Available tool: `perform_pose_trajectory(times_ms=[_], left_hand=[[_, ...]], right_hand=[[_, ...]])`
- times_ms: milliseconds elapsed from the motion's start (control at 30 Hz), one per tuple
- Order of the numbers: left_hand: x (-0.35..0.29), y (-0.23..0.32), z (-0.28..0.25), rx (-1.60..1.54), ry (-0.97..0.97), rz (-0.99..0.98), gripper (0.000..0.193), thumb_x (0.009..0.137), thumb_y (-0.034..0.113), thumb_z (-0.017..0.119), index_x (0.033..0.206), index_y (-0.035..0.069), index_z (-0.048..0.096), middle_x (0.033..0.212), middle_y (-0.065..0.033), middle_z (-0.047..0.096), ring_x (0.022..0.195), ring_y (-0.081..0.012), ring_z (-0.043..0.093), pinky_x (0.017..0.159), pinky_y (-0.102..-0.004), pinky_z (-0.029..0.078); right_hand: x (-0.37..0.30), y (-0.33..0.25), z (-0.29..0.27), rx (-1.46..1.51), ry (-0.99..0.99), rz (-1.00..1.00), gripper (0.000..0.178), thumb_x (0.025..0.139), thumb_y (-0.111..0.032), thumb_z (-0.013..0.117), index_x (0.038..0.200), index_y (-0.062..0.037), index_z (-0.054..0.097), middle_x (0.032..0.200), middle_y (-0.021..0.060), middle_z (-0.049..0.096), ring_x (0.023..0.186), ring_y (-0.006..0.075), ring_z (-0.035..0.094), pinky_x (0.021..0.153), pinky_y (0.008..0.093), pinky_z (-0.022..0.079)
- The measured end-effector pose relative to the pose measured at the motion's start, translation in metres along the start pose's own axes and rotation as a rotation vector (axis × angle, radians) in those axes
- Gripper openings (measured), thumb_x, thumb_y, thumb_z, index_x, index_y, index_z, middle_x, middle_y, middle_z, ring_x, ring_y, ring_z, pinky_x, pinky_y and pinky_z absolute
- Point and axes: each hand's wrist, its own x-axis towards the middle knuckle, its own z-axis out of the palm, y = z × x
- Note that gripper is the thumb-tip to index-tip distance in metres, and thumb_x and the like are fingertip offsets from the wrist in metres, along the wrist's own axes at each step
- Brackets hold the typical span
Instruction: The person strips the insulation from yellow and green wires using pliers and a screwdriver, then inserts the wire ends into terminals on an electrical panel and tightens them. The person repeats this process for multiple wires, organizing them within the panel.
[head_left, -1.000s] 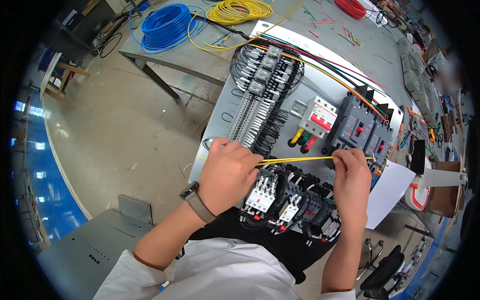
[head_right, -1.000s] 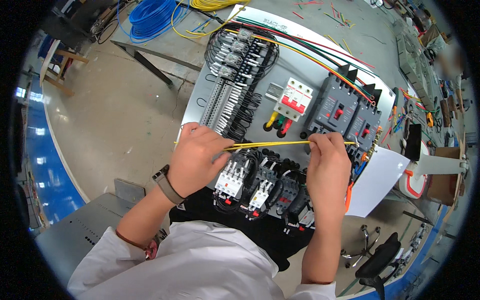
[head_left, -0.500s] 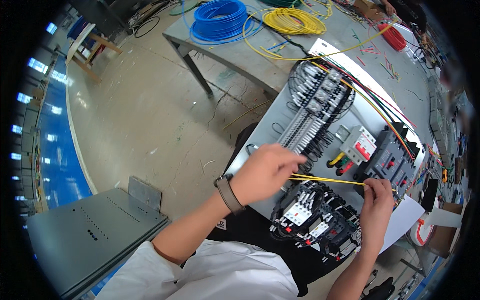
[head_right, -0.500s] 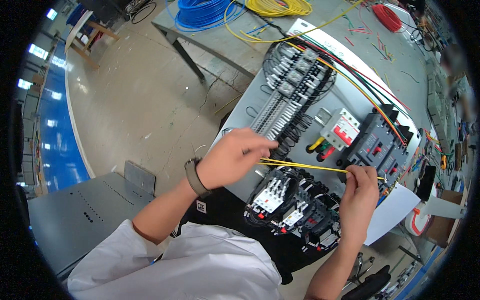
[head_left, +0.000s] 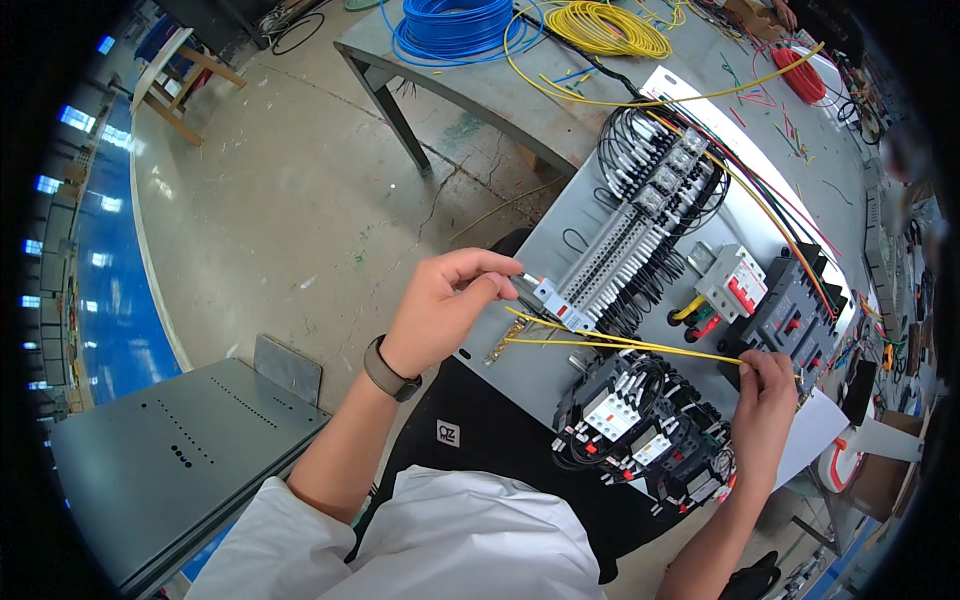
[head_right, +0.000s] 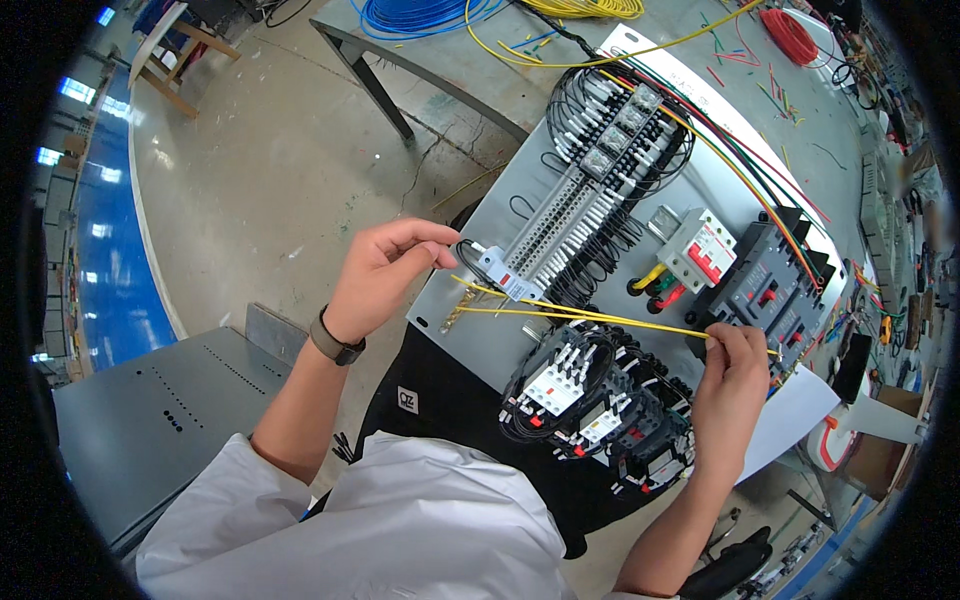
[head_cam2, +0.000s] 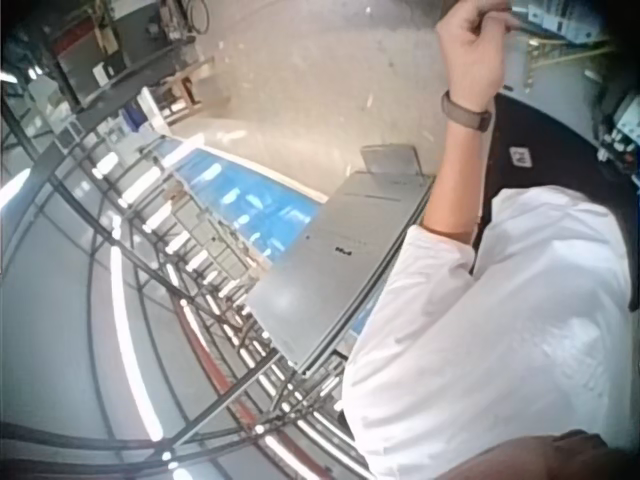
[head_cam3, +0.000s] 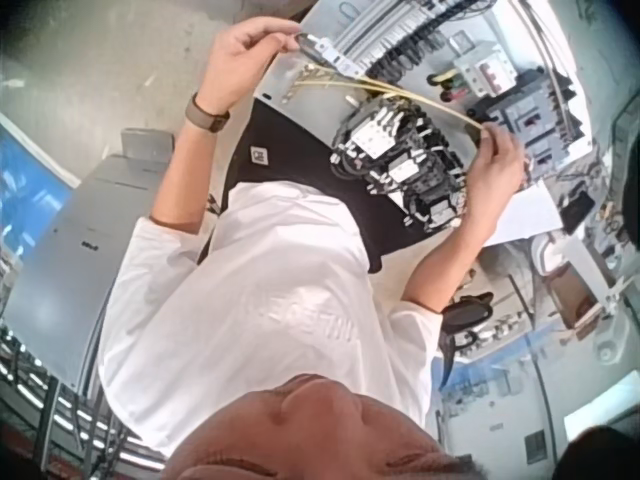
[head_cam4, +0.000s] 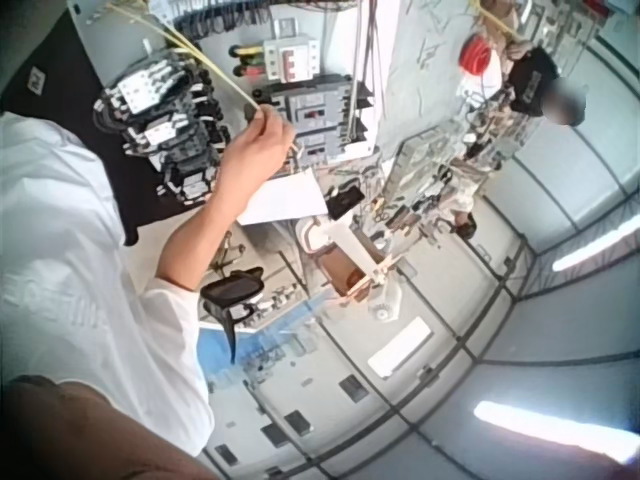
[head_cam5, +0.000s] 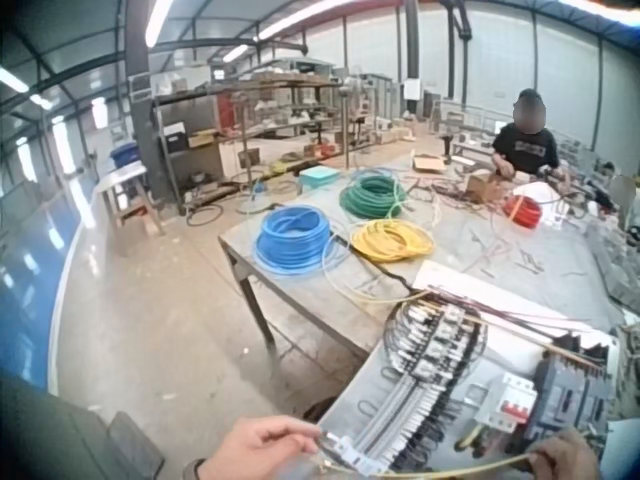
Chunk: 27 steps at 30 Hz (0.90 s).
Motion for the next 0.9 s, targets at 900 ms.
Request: perform_pose_trajectory(times_ms=[900], left_hand=[[-0.018,0.082,0.223,0.572,-0.269,0.684,0.021,0.086,0.009,0.070,0.106,0.002,0.069,0.099,-0.0128,0.067,0.093,-0.0348,0.063,0.083,-0.0445,0.050]], right_hand=[[-0.042,-0.025,-0.066,-0.028,0.151,-0.035,0.014,0.088,0.000,0.068,0.101,-0.0041,0.071,0.097,0.0125,0.066,0.084,0.0347,0.067,0.072,0.0440,0.054]])
